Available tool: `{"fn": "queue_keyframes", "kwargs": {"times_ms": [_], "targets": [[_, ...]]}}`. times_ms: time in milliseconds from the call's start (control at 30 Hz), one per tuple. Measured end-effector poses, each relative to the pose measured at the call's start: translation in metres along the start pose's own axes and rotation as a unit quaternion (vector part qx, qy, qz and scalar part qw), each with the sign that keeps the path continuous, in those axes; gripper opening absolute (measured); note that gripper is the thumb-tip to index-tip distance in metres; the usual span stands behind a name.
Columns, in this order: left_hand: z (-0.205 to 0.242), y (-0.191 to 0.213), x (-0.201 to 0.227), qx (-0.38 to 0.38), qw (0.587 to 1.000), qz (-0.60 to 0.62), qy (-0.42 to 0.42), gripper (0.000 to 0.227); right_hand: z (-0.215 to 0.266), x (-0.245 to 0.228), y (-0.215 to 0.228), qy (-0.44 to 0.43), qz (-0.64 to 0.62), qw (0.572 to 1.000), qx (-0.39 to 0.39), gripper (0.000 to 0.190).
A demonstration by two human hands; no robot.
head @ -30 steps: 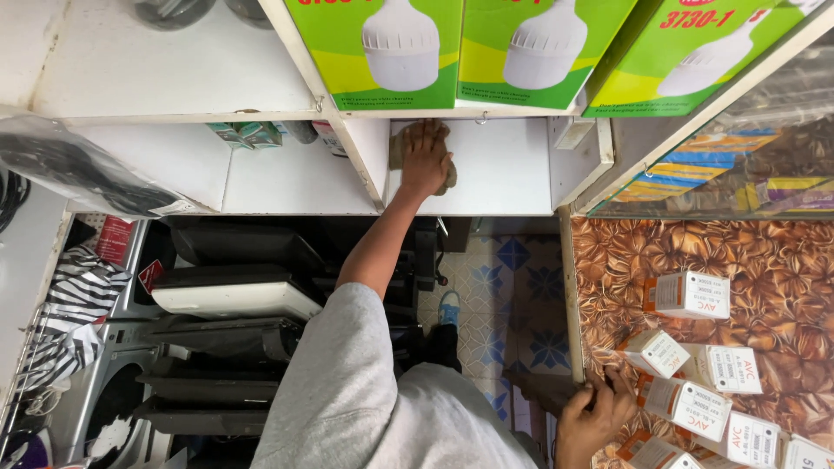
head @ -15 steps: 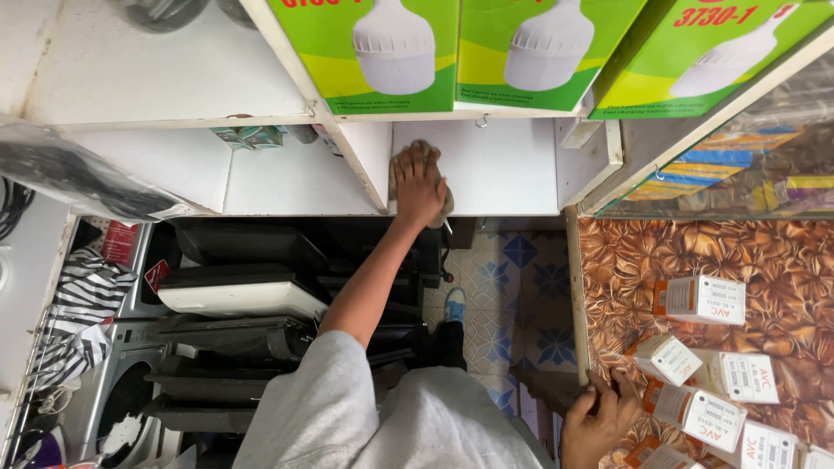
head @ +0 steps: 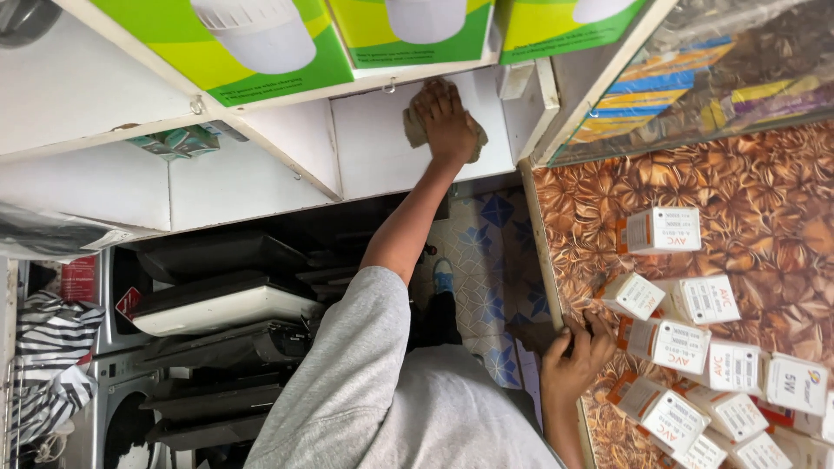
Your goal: The person wipes a white shelf with a cloth, then picks up small white boxes from a patterned countertop and places them onto the shelf. The person continues to arrange the boxes in neat rows on the shelf.
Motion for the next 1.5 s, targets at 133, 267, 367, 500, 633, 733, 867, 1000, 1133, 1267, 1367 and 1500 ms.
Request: {"fn": "queue_keyframes", "kwargs": {"times_ms": [133,267,367,500,633,733,867,1000,1133,1267,1367,1500], "targets": [[0.037,0.006,0.062,0.027,0.992,0.033,-0.119,0.064,0.006,0.011,0.0,0.024,-0.02,0.999,0.043,0.018],[0.072,0.04,0.078,0.054,0.981,0.06,-0.174,0.058,0.01,0.017,0.003,0.029,-0.044,0.997,0.062,0.014],[0.092,0.055,0.068,0.174,0.952,0.097,-0.234,0.04,-0.001,0.003,0.016,0.016,-0.108,0.992,0.065,0.014],[0.119,0.075,0.047,0.152,0.931,0.192,-0.272,0.013,0.005,-0.008,0.043,-0.025,-0.183,0.982,0.025,0.024],[0.155,0.078,0.024,0.001,0.897,0.427,-0.11,0.031,0.041,-0.013,0.067,-0.077,-0.242,0.964,-0.085,0.026],[0.257,0.138,0.032,-0.128,0.798,0.589,0.007,0.041,0.067,-0.02,0.101,-0.127,-0.229,0.958,-0.119,0.031],[0.415,0.181,0.076,-0.354,0.643,0.664,0.14,0.045,0.09,-0.029,0.134,-0.155,-0.113,0.972,-0.136,0.067],[0.462,0.23,0.134,-0.545,0.536,0.644,-0.029,0.035,0.108,-0.031,0.143,-0.152,-0.054,0.978,-0.132,0.086],[0.469,0.277,0.155,-0.639,0.487,0.576,-0.15,0.032,0.127,-0.027,0.167,-0.18,-0.088,0.976,-0.088,0.08],[0.489,0.312,0.164,-0.713,0.438,0.499,-0.223,0.049,0.146,-0.019,0.201,-0.218,-0.113,0.969,-0.016,0.067],[0.509,0.317,0.18,-0.715,0.379,0.525,-0.265,0.051,0.169,0.01,0.23,-0.275,-0.041,0.96,0.016,0.059],[0.473,0.318,0.184,-0.731,0.408,0.437,-0.329,0.05,0.178,0.028,0.294,-0.329,0.081,0.939,0.065,0.052]]}}
Point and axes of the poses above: each hand's wrist, its own z-axis away from the middle knuckle, its own y-axis out of the back of the hand, x = y × z, the point moved 7 cm from there along -z, towards the middle knuckle, and after that the axes turned 5 degrees about x, right-handed, at the moved point
